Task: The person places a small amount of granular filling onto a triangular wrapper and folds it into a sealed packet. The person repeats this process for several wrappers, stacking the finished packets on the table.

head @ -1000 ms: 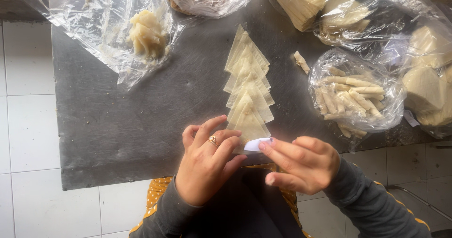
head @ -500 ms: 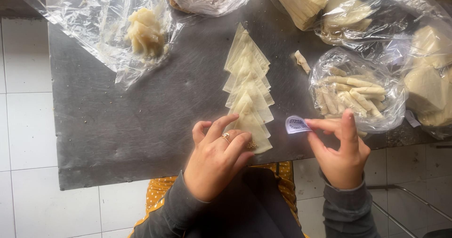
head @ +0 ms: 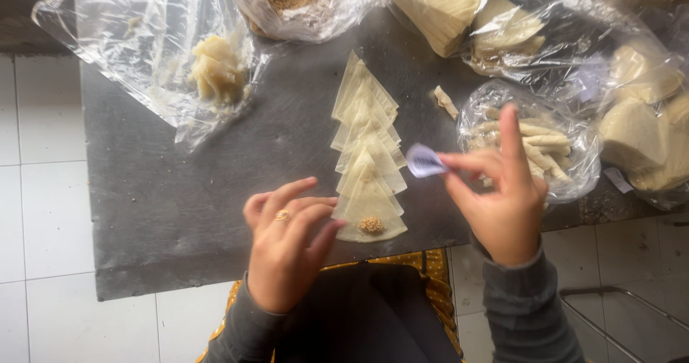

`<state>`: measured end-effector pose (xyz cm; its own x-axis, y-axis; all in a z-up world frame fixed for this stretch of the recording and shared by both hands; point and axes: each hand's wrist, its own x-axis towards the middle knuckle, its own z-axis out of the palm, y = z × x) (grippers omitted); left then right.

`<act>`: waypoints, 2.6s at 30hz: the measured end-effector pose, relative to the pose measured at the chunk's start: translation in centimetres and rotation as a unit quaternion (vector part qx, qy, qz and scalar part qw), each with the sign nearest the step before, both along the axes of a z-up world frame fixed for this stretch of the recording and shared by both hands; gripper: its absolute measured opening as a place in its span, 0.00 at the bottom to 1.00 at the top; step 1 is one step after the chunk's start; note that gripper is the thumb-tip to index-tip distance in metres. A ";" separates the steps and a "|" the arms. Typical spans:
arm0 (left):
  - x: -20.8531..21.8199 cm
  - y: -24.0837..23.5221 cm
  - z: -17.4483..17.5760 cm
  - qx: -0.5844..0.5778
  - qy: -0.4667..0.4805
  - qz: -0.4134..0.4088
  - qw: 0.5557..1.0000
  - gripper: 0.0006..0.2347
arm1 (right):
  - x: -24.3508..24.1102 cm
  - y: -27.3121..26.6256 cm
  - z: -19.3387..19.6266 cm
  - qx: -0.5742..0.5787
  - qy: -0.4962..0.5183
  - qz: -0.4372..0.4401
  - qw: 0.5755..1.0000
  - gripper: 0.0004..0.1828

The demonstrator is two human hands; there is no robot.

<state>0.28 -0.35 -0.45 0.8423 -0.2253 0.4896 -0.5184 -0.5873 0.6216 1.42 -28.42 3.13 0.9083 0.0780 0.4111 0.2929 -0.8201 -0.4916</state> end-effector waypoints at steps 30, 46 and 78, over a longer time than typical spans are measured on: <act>0.1 1.0 0.2 -0.064 0.015 0.053 0.996 0.17 | 19.5 7.0 -2.7 -0.002 -0.090 0.085 0.992 0.52; 0.5 0.7 0.5 -0.006 -0.002 -0.032 0.999 0.19 | 0.1 1.2 -1.7 -0.046 -0.074 0.218 0.972 0.55; -2.1 -0.6 2.3 0.106 0.063 0.032 0.992 0.09 | -5.0 -2.2 -2.1 -0.166 -0.008 -0.123 0.978 0.41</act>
<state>-1.81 -0.97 1.81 0.9095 -0.2556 0.3277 -0.4020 -0.7414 0.5374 -3.54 -30.59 1.04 0.9097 -0.0100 0.4151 0.0724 -0.9806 -0.1823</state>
